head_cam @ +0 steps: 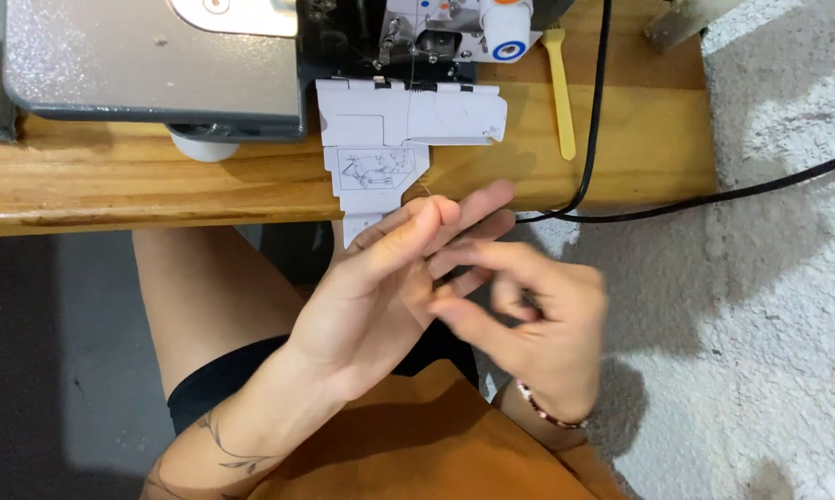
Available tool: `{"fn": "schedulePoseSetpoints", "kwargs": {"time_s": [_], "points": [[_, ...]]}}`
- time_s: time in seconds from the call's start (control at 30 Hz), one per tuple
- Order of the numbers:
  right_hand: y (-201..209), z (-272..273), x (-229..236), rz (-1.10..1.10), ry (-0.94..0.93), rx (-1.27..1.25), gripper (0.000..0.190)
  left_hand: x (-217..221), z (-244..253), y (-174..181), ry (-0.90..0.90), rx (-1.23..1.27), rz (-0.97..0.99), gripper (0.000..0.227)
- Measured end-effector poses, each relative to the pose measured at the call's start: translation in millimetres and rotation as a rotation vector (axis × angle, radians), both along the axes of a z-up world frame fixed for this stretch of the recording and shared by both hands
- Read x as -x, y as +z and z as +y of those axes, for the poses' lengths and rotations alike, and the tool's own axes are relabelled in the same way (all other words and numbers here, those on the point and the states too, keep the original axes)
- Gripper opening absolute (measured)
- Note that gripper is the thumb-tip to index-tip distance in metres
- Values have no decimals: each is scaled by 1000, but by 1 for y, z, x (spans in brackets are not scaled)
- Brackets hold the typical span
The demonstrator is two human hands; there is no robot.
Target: Threading an overlocker sewing machine and cleaning lint from the internal mechanisms using tweezers and a brush.
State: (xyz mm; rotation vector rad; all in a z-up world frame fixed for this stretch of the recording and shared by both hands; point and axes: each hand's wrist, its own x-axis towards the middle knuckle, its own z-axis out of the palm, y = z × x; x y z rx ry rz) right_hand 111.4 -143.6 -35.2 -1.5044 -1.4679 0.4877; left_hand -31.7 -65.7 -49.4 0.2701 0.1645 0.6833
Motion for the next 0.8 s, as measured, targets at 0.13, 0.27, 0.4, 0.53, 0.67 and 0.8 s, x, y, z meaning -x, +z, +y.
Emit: {"fn": "schedulePoseSetpoints", "kwargs": {"time_s": [0.13,0.27,0.4,0.53,0.67,0.8], "points": [[-4,10,15,-85,20,74,20,-2,-2,-1,105,-20,25,12],[-2,16,17,17,26,61,8,6,-4,0,199,-115,59,14],[-9,20,16,353,-73,93,6,20,-9,10,462,-593,491,23],[-28,28,12,821,53,37,24,33,-12,5,924,-1305,1059,16],[-30,32,16,1076,226,134,26,41,-5,-1,1116,-1620,1115,10],[-28,32,12,862,240,193,20,54,4,15,1155,-1786,1121,24]]}}
